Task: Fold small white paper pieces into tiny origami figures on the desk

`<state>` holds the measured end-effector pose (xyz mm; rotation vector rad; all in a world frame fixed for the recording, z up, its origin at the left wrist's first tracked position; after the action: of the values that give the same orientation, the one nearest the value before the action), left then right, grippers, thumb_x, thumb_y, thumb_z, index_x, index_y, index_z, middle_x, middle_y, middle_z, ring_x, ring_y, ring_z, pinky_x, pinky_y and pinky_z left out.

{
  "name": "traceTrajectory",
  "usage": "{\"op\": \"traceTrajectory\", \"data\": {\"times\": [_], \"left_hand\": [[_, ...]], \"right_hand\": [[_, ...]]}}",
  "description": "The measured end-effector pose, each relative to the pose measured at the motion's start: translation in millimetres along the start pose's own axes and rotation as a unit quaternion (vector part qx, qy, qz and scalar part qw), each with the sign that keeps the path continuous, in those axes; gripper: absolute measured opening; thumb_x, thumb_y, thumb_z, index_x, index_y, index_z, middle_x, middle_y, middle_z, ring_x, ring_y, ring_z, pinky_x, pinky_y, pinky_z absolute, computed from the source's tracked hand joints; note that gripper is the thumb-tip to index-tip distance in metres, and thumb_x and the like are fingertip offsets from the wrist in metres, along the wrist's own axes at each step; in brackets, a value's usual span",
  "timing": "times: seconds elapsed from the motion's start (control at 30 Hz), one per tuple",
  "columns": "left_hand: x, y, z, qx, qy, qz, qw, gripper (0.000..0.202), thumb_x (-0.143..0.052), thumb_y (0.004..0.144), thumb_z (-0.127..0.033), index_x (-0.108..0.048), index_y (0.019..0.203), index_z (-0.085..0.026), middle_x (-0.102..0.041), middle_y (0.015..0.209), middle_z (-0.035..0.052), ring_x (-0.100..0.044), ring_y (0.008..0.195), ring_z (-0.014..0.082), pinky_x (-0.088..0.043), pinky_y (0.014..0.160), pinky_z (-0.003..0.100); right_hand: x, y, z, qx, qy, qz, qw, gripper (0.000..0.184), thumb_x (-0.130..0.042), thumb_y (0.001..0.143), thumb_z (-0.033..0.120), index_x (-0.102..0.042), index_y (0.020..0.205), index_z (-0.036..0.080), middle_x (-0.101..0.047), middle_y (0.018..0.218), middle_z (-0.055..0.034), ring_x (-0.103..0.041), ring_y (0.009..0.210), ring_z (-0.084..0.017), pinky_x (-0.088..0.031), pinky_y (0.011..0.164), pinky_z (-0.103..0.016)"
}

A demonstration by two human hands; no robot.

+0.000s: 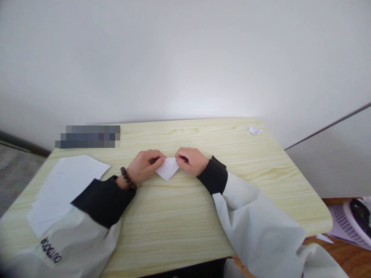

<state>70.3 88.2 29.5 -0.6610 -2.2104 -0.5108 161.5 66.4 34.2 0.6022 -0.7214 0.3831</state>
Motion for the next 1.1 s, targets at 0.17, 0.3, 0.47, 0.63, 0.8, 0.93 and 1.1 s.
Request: {"op": "traceTrajectory", "data": {"times": [0.17,0.3,0.47,0.63,0.8,0.93,1.1], "left_hand": [[0.9,-0.7,4.2,0.016,-0.023,-0.003,1.000,0.027,-0.043,0.078,-0.023,-0.067,0.070,-0.013,-0.064,0.064,0.0019,-0.052,0.059,0.0115,-0.037,0.056,0.022],[2.2,-2.0,10.9,0.040,-0.044,-0.006,0.998,0.028,-0.044,0.079,-0.026,-0.067,0.072,-0.012,-0.064,0.065,0.0017,-0.052,0.059,0.0118,-0.038,0.054,0.022],[1.4,-1.3,6.9,0.022,-0.034,0.001,0.999,0.032,-0.043,0.082,-0.031,-0.067,0.073,-0.013,-0.064,0.065,0.0014,-0.053,0.059,0.0116,-0.038,0.055,0.022],[1.9,-0.7,4.6,0.013,-0.012,-0.013,1.000,0.026,-0.046,0.079,-0.028,-0.066,0.068,-0.014,-0.063,0.063,0.0007,-0.052,0.059,0.0113,-0.038,0.056,0.022],[1.1,-1.2,6.0,0.016,-0.020,-0.009,1.000,0.027,-0.044,0.079,-0.025,-0.068,0.072,-0.014,-0.066,0.067,0.0020,-0.055,0.061,0.0122,-0.039,0.057,0.022],[0.1,-1.7,7.3,0.021,-0.038,-0.005,0.999,0.027,-0.046,0.081,-0.030,-0.069,0.084,-0.014,-0.068,0.073,0.0029,-0.056,0.064,0.0128,-0.041,0.059,0.023],[-1.9,-1.8,6.8,0.016,-0.058,-0.001,0.998,0.026,-0.048,0.081,-0.032,-0.069,0.087,-0.016,-0.068,0.076,0.0026,-0.057,0.065,0.0123,-0.042,0.059,0.022]], "right_hand": [[0.7,-0.1,-2.4,0.001,0.014,-0.002,1.000,0.013,-0.043,0.079,0.016,-0.050,0.068,0.017,-0.049,0.062,0.0009,-0.043,0.056,-0.010,-0.033,0.054,-0.022],[2.6,-0.7,-3.8,-0.002,0.022,-0.004,1.000,0.014,-0.042,0.080,0.015,-0.049,0.068,0.017,-0.050,0.063,0.0007,-0.044,0.056,-0.010,-0.034,0.054,-0.022],[2.8,-0.9,-3.0,-0.002,0.015,-0.007,1.000,0.013,-0.043,0.080,0.016,-0.048,0.068,0.018,-0.050,0.062,0.0006,-0.043,0.055,-0.011,-0.034,0.054,-0.023],[0.3,-0.8,-2.1,-0.004,0.002,0.000,1.000,0.013,-0.045,0.079,0.017,-0.048,0.067,0.018,-0.048,0.061,0.0017,-0.041,0.053,-0.010,-0.032,0.053,-0.022],[2.2,-1.0,-0.5,0.001,0.006,-0.007,1.000,0.013,-0.044,0.080,0.017,-0.049,0.067,0.018,-0.049,0.061,0.0012,-0.042,0.054,-0.010,-0.033,0.053,-0.022],[3.0,-0.7,0.6,-0.002,-0.002,-0.011,1.000,0.013,-0.046,0.081,0.018,-0.051,0.068,0.017,-0.048,0.061,0.0016,-0.041,0.053,-0.009,-0.032,0.051,-0.021],[2.6,-0.3,-0.1,-0.013,-0.009,-0.015,1.000,0.013,-0.048,0.083,0.021,-0.053,0.072,0.017,-0.049,0.063,0.0012,-0.042,0.053,-0.009,-0.034,0.051,-0.021]]}}
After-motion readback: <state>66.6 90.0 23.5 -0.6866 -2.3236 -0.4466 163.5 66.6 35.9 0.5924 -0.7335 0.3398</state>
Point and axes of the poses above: each hand's wrist, its own y-axis towards the middle knuckle, its own x-axis out of the back of the hand, z = x × y, the point moved 10 cm from there along y, towards the middle knuckle
